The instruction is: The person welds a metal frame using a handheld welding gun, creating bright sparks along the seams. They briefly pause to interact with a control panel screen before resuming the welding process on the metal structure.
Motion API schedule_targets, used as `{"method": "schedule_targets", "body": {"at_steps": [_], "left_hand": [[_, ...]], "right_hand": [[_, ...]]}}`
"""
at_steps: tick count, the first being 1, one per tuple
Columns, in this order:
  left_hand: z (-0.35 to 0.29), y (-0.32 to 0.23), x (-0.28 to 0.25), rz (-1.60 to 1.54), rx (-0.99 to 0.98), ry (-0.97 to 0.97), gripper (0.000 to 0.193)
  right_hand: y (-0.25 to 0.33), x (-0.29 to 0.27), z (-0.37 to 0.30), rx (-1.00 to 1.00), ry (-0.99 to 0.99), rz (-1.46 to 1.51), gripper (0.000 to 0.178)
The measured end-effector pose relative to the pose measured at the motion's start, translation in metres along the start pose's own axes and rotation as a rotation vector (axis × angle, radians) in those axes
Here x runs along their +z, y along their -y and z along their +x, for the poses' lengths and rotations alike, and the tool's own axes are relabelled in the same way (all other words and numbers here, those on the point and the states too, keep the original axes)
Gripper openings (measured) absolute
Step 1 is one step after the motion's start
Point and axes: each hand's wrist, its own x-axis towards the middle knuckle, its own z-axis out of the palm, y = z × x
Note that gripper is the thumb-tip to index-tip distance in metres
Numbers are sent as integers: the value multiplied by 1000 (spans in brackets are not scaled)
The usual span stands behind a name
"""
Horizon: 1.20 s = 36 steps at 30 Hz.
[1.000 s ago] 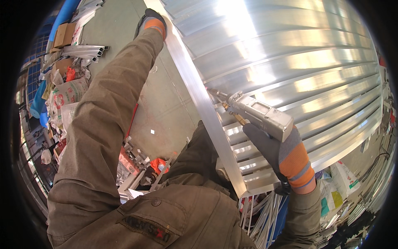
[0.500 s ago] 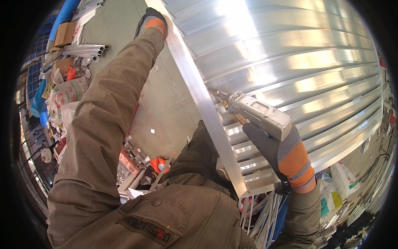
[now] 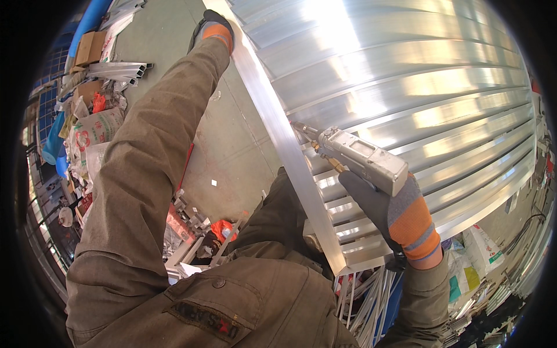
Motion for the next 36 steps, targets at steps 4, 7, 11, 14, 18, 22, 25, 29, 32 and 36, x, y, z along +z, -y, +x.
{"method": "schedule_targets", "body": {"at_steps": [4,7,11,14,18,22,25,29,32,36], "left_hand": [[-1,3,1,-55,-28,-15,33],[-9,6,-6,-33,-36,-37,33],[-25,8,-18,-443,-212,-45,32],[-16,2,-9,-208,-164,-31,32],[37,-14,34,-207,-86,-24,33],[77,-30,68,-295,-83,-36,33],[61,-29,60,-195,-61,-47,33],[14,-9,17,-117,-69,-63,32],[-8,-4,-1,4,-107,-85,32],[-2,-2,14,-8,-123,-96,36]], "right_hand": [[3,1,1,4,5,37,39],[7,-3,1,76,33,49,42],[9,-5,2,48,64,-28,44],[10,-5,2,106,72,21,43],[7,-3,2,25,32,12,41],[5,0,1,40,-9,51,38],[4,1,0,35,-23,67,38],[5,-1,-1,41,-11,56,40],[6,-3,-2,30,-5,0,41],[9,-2,-4,22,-16,48,41]]}}
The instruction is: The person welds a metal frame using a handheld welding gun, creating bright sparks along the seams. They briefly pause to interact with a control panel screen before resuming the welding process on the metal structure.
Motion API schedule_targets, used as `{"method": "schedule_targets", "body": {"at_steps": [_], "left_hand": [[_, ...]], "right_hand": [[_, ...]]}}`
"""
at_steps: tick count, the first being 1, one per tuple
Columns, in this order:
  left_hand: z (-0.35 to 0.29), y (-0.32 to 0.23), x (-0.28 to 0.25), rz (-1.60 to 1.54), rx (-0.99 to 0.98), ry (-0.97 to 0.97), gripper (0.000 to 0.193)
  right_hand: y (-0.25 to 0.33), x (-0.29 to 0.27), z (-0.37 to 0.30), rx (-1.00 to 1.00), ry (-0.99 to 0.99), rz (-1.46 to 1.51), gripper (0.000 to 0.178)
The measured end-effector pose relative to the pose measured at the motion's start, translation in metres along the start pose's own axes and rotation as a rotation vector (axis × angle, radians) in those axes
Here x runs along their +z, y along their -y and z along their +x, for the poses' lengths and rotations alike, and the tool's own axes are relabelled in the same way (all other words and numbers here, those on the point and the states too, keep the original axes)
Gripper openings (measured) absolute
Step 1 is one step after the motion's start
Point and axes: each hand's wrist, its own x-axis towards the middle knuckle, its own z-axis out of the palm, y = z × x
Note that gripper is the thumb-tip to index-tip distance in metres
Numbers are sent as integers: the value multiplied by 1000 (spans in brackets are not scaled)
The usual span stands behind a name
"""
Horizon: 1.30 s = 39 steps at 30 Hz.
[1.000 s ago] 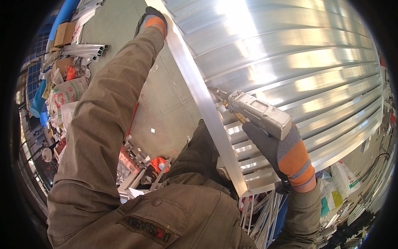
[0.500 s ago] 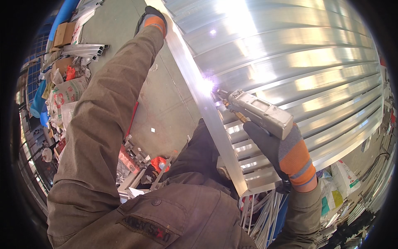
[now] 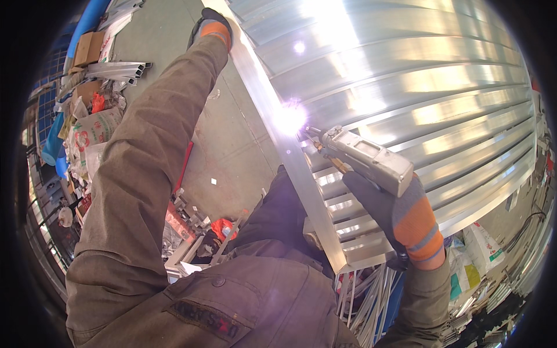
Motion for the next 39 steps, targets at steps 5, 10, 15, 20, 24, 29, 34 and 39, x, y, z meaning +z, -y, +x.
{"method": "schedule_targets", "body": {"at_steps": [5,10,15,20,24,29,34,39], "left_hand": [[11,4,8,166,109,-11,39],[-4,3,-16,-15,88,67,39],[22,-12,6,-278,70,229,47],[35,-22,16,-422,-49,292,49],[19,-9,-2,-328,51,248,54],[29,-21,12,133,213,183,59],[63,-42,51,32,137,261,58],[62,-37,55,-237,89,111,39]], "right_hand": [[12,-6,-7,28,-67,-38,29],[29,-19,-7,147,-55,-63,35],[28,-12,2,189,-55,-31,41],[20,-8,2,178,13,-25,49],[11,0,3,102,-17,0,44],[4,2,2,48,-20,3,43],[3,2,1,73,-13,22,44],[2,1,1,48,-5,1,45]]}}
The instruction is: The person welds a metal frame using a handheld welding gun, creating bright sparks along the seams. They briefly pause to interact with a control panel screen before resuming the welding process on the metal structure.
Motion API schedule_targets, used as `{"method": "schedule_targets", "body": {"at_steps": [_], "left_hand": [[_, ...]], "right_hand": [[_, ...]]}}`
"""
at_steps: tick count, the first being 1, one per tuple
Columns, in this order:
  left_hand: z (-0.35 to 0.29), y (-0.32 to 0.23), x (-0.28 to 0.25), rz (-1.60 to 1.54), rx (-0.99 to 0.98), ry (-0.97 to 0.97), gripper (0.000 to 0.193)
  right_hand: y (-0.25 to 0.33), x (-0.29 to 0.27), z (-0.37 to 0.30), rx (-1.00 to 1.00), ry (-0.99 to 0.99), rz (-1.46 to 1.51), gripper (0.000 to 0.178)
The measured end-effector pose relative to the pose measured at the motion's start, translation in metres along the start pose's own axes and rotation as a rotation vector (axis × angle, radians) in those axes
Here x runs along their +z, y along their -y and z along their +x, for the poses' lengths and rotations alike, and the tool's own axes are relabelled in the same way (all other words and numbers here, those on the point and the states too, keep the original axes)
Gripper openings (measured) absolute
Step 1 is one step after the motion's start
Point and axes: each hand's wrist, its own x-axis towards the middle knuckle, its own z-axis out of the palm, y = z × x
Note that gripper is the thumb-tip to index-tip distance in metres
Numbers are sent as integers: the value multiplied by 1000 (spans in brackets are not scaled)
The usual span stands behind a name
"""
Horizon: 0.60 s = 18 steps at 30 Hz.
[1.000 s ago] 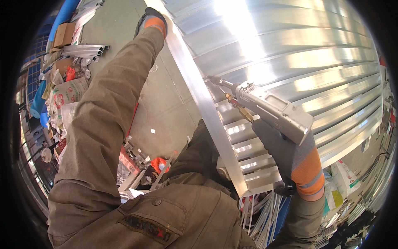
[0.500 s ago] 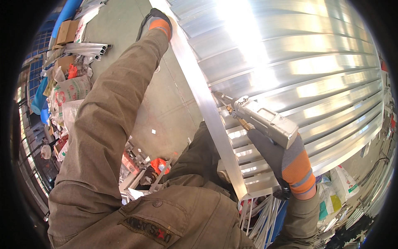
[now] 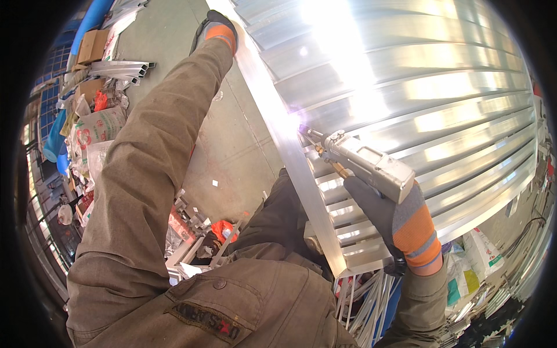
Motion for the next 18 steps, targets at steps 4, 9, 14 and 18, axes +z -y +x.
{"method": "schedule_targets", "body": {"at_steps": [4,9,14,18], "left_hand": [[-8,4,-8,-36,-4,-1,33],[-14,5,-14,43,17,-17,33],[-40,12,-33,141,24,-30,30],[-59,17,-56,214,36,-1,30]], "right_hand": [[-1,0,0,11,10,24,45],[-4,2,0,10,3,46,44],[-2,1,0,9,18,5,44],[2,-1,-1,30,41,9,42]]}}
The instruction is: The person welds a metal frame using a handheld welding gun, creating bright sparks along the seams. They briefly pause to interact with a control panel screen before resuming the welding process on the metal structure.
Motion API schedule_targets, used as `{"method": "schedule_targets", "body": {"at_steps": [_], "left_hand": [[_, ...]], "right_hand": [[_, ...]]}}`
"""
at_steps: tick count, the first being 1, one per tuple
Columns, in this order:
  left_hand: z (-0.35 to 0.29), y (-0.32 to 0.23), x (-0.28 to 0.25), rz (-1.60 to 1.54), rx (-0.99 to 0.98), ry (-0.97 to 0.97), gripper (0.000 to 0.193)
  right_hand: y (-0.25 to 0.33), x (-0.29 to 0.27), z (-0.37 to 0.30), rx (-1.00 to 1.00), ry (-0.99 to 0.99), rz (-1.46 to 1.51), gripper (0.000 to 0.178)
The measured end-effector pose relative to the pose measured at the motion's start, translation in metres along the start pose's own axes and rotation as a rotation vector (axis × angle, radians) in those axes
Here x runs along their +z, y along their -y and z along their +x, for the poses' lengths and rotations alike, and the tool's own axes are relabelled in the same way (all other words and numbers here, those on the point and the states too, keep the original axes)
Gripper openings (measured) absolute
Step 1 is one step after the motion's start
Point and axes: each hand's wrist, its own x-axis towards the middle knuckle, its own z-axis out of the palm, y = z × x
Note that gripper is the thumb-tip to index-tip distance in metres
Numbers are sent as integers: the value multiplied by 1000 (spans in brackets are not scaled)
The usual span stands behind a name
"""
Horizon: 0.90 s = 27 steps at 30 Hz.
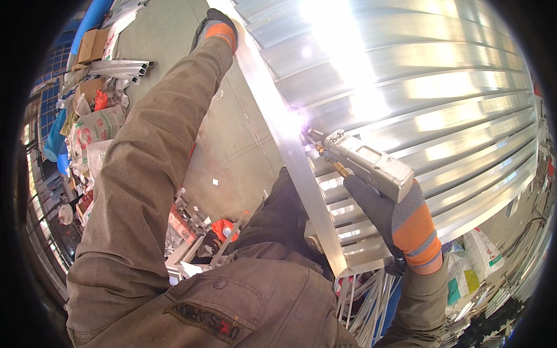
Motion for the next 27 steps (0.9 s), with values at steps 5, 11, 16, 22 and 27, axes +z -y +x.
{"method": "schedule_targets", "body": {"at_steps": [5,11,16,22,27], "left_hand": [[-9,6,-9,0,29,-8,29],[-18,7,-15,60,34,-19,30],[-22,10,-20,54,46,-2,33],[-13,4,-11,71,-9,-52,36],[2,0,5,82,-4,-53,38]], "right_hand": [[3,-1,0,33,15,5,43],[3,0,-1,34,10,19,42],[3,-1,-3,14,8,9,42],[-1,1,-2,-100,-37,-65,42],[-2,2,-4,-50,-29,12,43]]}}
